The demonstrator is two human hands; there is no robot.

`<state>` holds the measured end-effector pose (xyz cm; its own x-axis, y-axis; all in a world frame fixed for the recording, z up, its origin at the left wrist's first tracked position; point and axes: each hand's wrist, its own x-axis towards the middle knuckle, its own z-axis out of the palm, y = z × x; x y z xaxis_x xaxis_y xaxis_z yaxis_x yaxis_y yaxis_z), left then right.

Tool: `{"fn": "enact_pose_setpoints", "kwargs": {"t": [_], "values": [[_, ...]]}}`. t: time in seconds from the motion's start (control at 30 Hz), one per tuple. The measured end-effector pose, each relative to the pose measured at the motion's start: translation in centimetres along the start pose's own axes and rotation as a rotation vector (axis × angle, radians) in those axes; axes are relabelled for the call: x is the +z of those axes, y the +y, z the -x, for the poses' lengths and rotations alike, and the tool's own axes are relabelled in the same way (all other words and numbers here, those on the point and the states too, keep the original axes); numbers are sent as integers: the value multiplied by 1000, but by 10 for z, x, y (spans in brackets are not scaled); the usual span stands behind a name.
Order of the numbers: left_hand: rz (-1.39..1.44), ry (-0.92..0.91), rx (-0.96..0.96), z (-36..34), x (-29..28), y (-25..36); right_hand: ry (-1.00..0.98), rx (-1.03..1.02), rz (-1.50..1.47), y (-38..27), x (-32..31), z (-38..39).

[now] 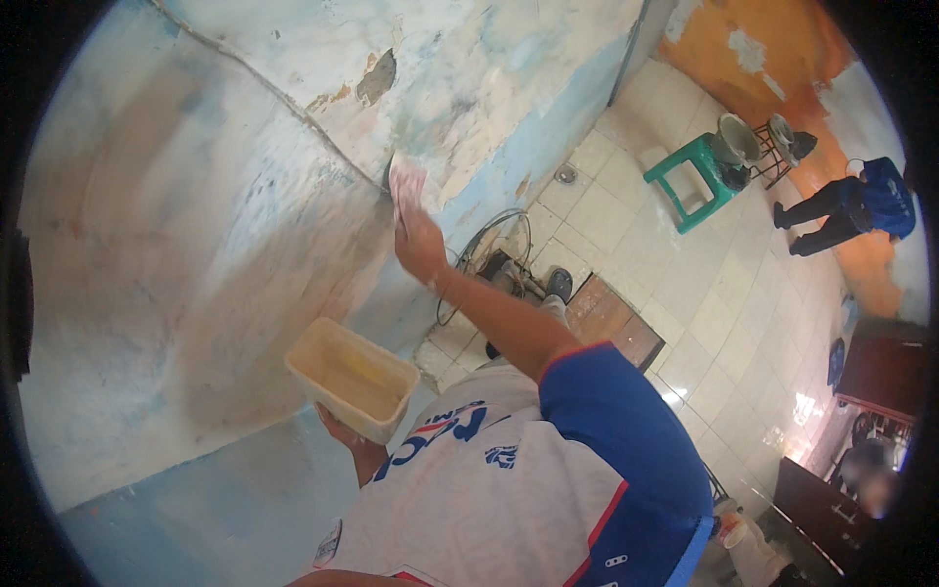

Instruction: The person patches a damaged wall by scooping a plaster mixture from a container and applying it over cracks and holes using a scraper.

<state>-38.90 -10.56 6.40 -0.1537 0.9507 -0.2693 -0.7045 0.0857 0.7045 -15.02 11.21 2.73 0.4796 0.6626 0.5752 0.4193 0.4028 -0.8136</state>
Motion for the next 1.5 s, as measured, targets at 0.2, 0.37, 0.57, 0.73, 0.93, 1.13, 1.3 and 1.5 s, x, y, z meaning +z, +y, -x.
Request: {"fn": "enact_pose_setpoints", "kwargs": {"t": [0.2,0.37,0.57,0.73,0.93,1.13,1.3,1.5], "values": [[-1,29,-5,5,4,5,134,145,297,31,-67,-50],[22,79,-39,-7,-19,-2,148,100,308,74,-47,-119],[9,40,6,3,11,3,-103,-17,37,-6,-18,44],[-2,37,30,7,-2,8,105,313,266,42,-76,-51],[-14,23,69,7,-9,10,266,17,345,51,-62,-162],[102,35,78,3,14,9,-129,-65,99,-26,-26,10],[39,74,134,-1,17,3,-119,403,283,-20,-82,-67],[95,12,45,-15,40,-17,226,207,289,50,-105,-221]]}}
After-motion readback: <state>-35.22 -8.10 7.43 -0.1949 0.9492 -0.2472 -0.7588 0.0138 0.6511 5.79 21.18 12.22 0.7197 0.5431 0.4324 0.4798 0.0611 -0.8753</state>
